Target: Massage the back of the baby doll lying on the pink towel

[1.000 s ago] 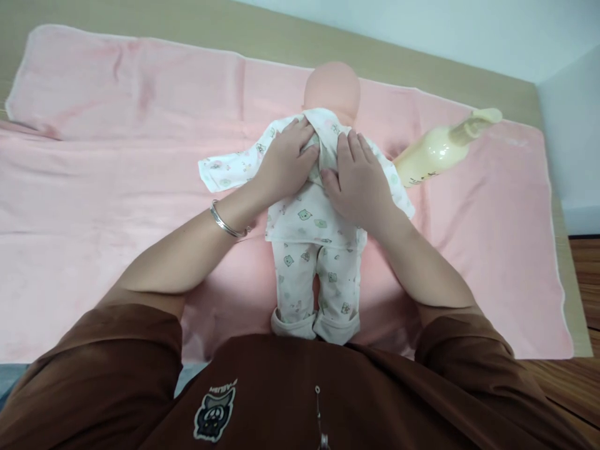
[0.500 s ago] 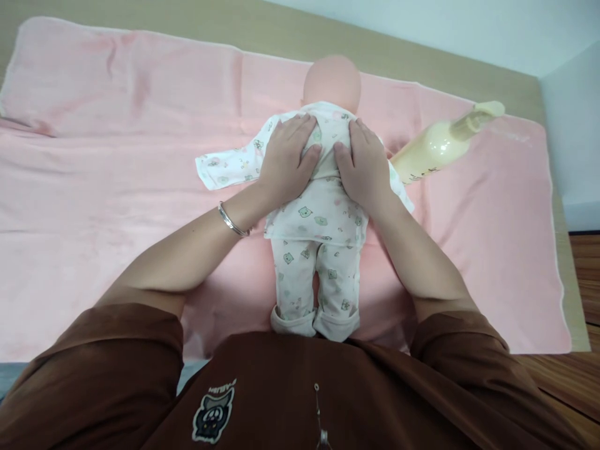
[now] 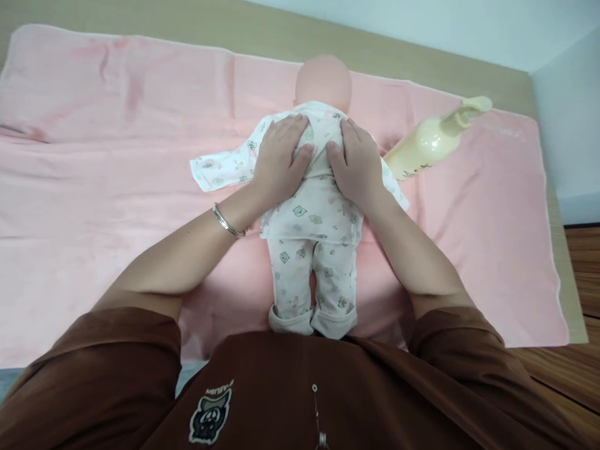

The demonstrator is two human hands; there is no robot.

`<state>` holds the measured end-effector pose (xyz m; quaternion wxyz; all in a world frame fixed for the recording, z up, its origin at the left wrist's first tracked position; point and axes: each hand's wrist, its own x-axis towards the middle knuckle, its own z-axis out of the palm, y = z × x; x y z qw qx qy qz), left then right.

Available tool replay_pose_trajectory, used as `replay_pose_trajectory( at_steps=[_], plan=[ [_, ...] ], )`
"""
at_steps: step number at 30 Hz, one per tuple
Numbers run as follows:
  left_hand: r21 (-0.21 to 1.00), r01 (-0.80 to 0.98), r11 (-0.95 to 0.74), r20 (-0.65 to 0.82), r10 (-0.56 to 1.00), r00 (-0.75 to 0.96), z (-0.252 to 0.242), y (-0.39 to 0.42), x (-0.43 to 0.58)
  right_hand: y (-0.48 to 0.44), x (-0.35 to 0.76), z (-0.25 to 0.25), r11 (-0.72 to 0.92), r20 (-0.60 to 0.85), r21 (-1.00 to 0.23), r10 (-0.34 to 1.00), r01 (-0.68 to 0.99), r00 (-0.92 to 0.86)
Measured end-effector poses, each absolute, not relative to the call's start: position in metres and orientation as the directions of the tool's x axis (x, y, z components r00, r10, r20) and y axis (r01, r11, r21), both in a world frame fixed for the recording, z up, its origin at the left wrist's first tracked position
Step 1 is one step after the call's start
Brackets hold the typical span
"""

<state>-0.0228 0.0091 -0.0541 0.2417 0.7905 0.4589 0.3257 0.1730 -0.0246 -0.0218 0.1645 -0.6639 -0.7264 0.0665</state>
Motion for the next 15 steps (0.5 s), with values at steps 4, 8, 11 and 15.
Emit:
replay_pose_trajectory(
  at_steps=[4, 8, 11, 15],
  plan=[
    [0.682, 0.579, -0.446, 0.273, 0.890, 0.364, -0.054, 0.011, -0.021, -0.025, 0.173, -0.022, 0.115, 0.155, -0.330, 0.986, 0.937, -0.066],
    [0.614, 0.646, -0.454, 0.160, 0.873, 0.462, -0.044, 0.016, -0.026, -0.026, 0.173, -0.018, 0.097, 0.142, -0.312, 0.988, 0.945, -0.055],
    [0.552, 0.679, -0.483, 0.069, 0.839, 0.540, -0.030, 0.006, -0.031, -0.025, 0.175, -0.014, 0.136, 0.091, -0.255, 0.989, 0.957, -0.116],
    [0.547, 0.642, -0.538, 0.141, 0.815, 0.562, -0.023, -0.022, -0.028, -0.019, 0.183, -0.014, 0.218, 0.049, -0.204, 0.976, 0.954, -0.213]
  ],
)
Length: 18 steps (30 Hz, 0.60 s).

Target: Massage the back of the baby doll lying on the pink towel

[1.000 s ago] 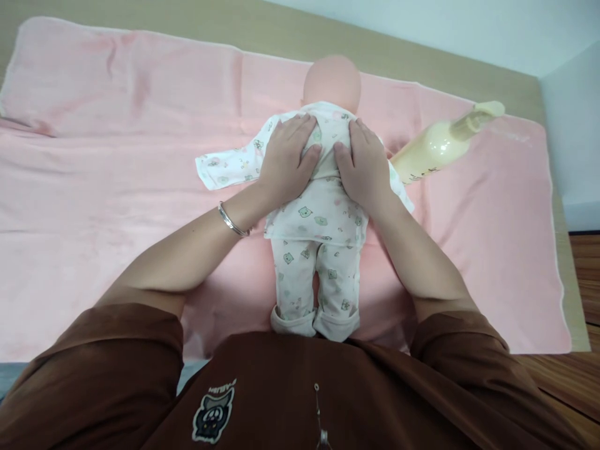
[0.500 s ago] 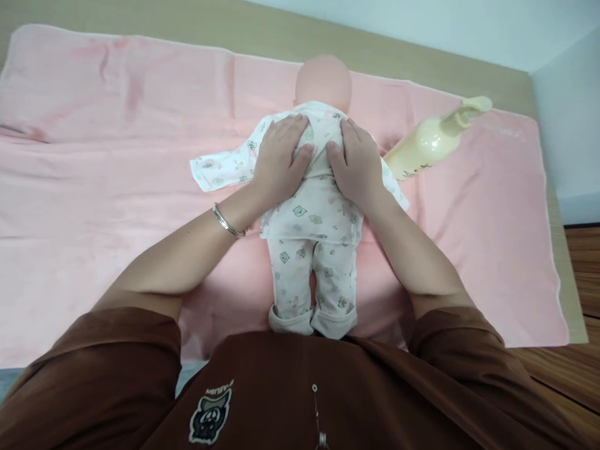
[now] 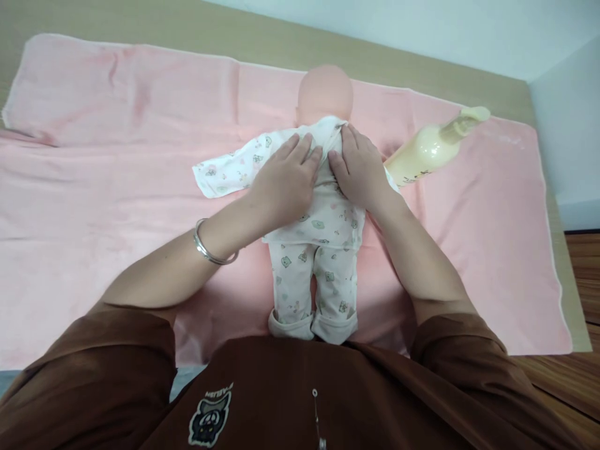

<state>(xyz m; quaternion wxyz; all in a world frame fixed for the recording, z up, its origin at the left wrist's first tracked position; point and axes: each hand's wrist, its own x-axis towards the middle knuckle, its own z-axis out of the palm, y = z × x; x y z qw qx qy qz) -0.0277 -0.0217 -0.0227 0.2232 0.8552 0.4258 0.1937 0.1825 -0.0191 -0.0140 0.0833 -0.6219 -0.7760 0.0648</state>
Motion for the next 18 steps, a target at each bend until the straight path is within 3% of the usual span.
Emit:
replay_pose_trajectory(
  at_steps=[3, 10, 14, 18],
  plan=[
    [0.595, 0.618, -0.514, 0.190, 0.837, 0.514, -0.026, -0.030, -0.023, -0.016, 0.187, -0.015, 0.253, 0.055, -0.182, 0.968, 0.950, -0.247],
    [0.634, 0.650, -0.418, 0.133, 0.888, 0.441, -0.018, -0.005, -0.022, -0.051, 0.171, 0.001, 0.392, 0.019, -0.155, 0.919, 0.907, -0.394],
    [0.636, 0.636, -0.438, 0.181, 0.885, 0.429, -0.030, 0.003, -0.024, -0.065, 0.160, 0.010, 0.341, 0.043, -0.200, 0.939, 0.918, -0.340],
    [0.623, 0.657, -0.424, 0.184, 0.896, 0.405, -0.040, -0.015, -0.019, -0.042, 0.164, 0.014, 0.165, -0.071, -0.279, 0.979, 0.946, -0.191]
  ],
)
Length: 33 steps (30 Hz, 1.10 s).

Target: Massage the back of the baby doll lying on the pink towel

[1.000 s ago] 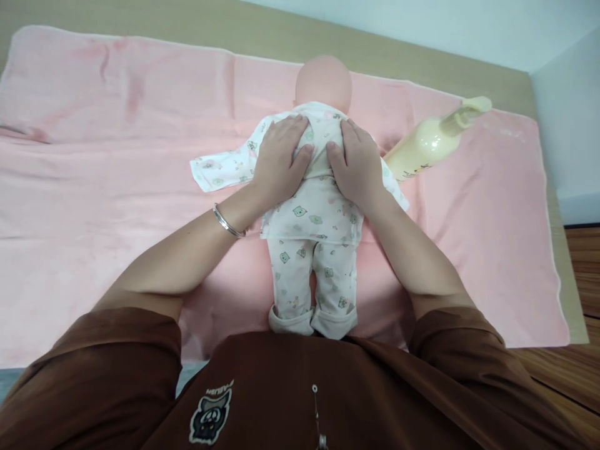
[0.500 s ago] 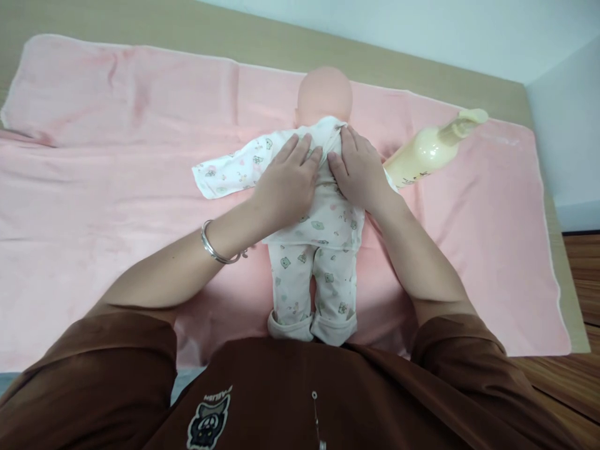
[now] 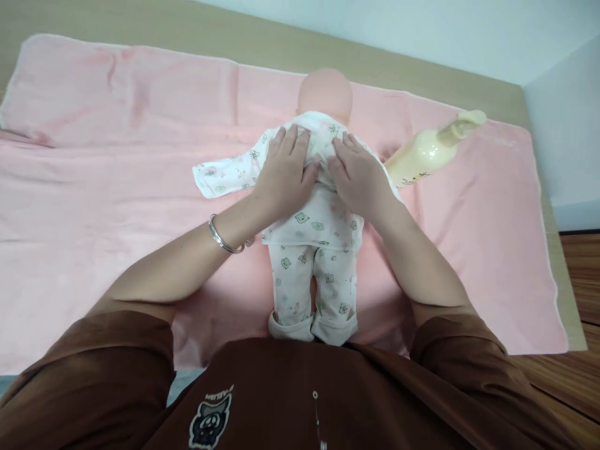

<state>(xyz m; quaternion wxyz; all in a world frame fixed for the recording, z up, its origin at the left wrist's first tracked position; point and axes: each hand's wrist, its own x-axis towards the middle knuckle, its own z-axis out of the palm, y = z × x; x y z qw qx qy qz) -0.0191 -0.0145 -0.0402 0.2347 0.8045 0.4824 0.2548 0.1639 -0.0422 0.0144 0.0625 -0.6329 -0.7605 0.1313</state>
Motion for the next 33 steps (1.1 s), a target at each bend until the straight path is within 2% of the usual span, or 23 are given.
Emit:
replay_pose_trajectory(
  at_steps=[2, 4, 10, 13, 15, 19, 21, 23, 25, 27, 30, 33],
  plan=[
    [0.600, 0.644, -0.474, 0.208, 0.870, 0.446, -0.037, -0.027, -0.015, -0.028, 0.169, 0.013, 0.063, -0.129, -0.234, 0.987, 0.970, -0.096],
    [0.588, 0.617, -0.523, 0.225, 0.838, 0.496, -0.032, -0.035, -0.012, -0.021, 0.173, 0.009, 0.050, -0.136, -0.197, 0.988, 0.979, -0.078],
    [0.669, 0.586, -0.458, 0.159, 0.858, 0.489, -0.026, -0.008, -0.020, -0.054, 0.166, 0.000, 0.244, 0.010, -0.209, 0.969, 0.947, -0.247],
    [0.685, 0.594, -0.423, 0.160, 0.882, 0.444, -0.033, 0.009, -0.024, -0.074, 0.152, 0.006, 0.253, 0.000, -0.176, 0.966, 0.951, -0.257],
    [0.672, 0.645, -0.364, 0.114, 0.912, 0.395, -0.034, 0.010, -0.023, -0.075, 0.150, 0.010, 0.243, -0.029, -0.199, 0.967, 0.949, -0.253],
    [0.594, 0.753, -0.282, 0.017, 0.941, 0.339, -0.024, -0.013, -0.013, -0.051, 0.165, 0.008, 0.198, -0.071, -0.326, 0.970, 0.924, -0.232],
    [0.580, 0.753, -0.311, 0.022, 0.930, 0.367, -0.019, -0.029, -0.009, -0.037, 0.175, 0.001, 0.180, -0.064, -0.365, 0.974, 0.913, -0.218],
    [0.596, 0.705, -0.384, 0.091, 0.905, 0.415, -0.017, -0.042, -0.006, -0.026, 0.182, -0.010, 0.186, -0.027, -0.380, 0.977, 0.906, -0.212],
    [0.616, 0.657, -0.435, 0.152, 0.884, 0.442, -0.018, -0.047, -0.007, -0.019, 0.184, -0.020, 0.184, 0.016, -0.363, 0.981, 0.913, -0.192],
    [0.635, 0.649, -0.418, 0.125, 0.886, 0.447, -0.020, -0.044, -0.009, -0.017, 0.183, -0.025, 0.181, 0.038, -0.313, 0.983, 0.932, -0.178],
    [0.693, 0.636, -0.340, 0.050, 0.903, 0.427, -0.024, -0.025, -0.016, -0.020, 0.177, -0.019, 0.200, 0.007, -0.226, 0.979, 0.953, -0.204],
    [0.748, 0.589, -0.306, 0.054, 0.913, 0.406, -0.033, 0.000, -0.024, -0.033, 0.168, -0.006, 0.205, -0.045, -0.188, 0.975, 0.961, -0.217]
  ],
)
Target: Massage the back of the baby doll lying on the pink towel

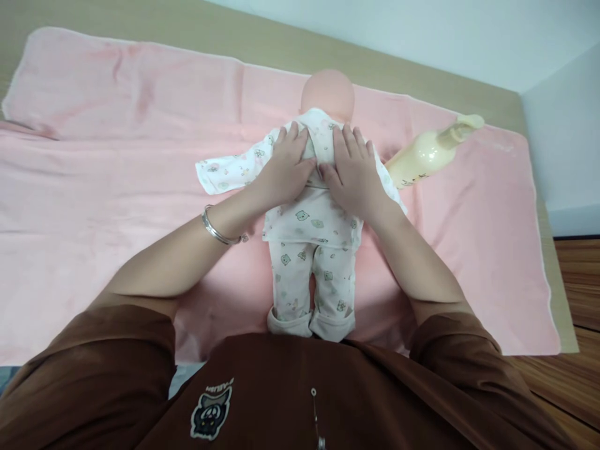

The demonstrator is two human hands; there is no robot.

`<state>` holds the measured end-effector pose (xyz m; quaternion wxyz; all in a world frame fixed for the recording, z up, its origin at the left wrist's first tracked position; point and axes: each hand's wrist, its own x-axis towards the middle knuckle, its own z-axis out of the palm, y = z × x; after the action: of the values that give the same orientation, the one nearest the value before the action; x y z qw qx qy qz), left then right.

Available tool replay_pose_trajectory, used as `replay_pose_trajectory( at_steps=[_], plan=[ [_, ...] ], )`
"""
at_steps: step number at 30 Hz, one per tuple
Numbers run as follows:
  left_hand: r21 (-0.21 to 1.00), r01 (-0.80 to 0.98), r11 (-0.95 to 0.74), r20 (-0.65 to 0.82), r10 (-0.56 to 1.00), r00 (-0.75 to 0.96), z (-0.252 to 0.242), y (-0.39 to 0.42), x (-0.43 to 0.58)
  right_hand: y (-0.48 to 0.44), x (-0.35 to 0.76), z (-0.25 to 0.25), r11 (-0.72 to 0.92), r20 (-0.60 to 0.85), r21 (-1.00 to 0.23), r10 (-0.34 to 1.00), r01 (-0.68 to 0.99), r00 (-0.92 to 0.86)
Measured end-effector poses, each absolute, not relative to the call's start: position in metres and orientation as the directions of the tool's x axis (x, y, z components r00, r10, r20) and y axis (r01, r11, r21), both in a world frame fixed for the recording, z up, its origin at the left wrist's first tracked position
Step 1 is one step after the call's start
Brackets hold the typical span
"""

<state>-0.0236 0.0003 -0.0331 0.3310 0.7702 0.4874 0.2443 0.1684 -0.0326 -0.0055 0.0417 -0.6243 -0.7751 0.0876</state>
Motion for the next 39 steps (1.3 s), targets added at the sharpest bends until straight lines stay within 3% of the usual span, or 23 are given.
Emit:
replay_pose_trajectory(
  at_steps=[8, 13, 17, 23, 28, 31, 34, 39],
  plan=[
    [0.776, 0.513, -0.366, 0.170, 0.905, 0.390, -0.049, 0.018, -0.027, -0.055, 0.159, -0.001, 0.262, 0.015, -0.228, 0.964, 0.938, -0.265],
    [0.727, 0.554, -0.405, 0.136, 0.876, 0.462, -0.033, -0.018, -0.023, -0.024, 0.173, -0.004, 0.117, -0.021, -0.287, 0.991, 0.951, -0.128],
    [0.705, 0.561, -0.435, 0.110, 0.848, 0.519, -0.027, -0.032, -0.020, -0.020, 0.170, 0.005, 0.028, -0.097, -0.227, 0.994, 0.974, -0.051],
    [0.759, 0.545, -0.355, 0.121, 0.900, 0.418, -0.043, -0.002, -0.019, -0.049, 0.158, 0.005, 0.164, 0.005, -0.180, 0.986, 0.970, -0.166],
    [0.725, 0.567, -0.390, 0.190, 0.906, 0.379, -0.042, 0.007, -0.016, -0.077, 0.145, 0.008, 0.240, 0.062, -0.165, 0.971, 0.957, -0.232],
    [0.722, 0.576, -0.382, 0.205, 0.914, 0.349, -0.041, 0.003, -0.015, -0.074, 0.149, 0.011, 0.270, 0.047, -0.212, 0.963, 0.939, -0.267],
    [0.721, 0.575, -0.387, 0.211, 0.913, 0.350, -0.045, 0.006, -0.017, -0.056, 0.159, 0.011, 0.220, 0.014, -0.288, 0.974, 0.932, -0.226],
    [0.723, 0.586, -0.366, 0.199, 0.923, 0.330, -0.051, 0.020, -0.020, -0.030, 0.169, 0.010, 0.098, -0.008, -0.291, 0.994, 0.952, -0.105]
  ],
)
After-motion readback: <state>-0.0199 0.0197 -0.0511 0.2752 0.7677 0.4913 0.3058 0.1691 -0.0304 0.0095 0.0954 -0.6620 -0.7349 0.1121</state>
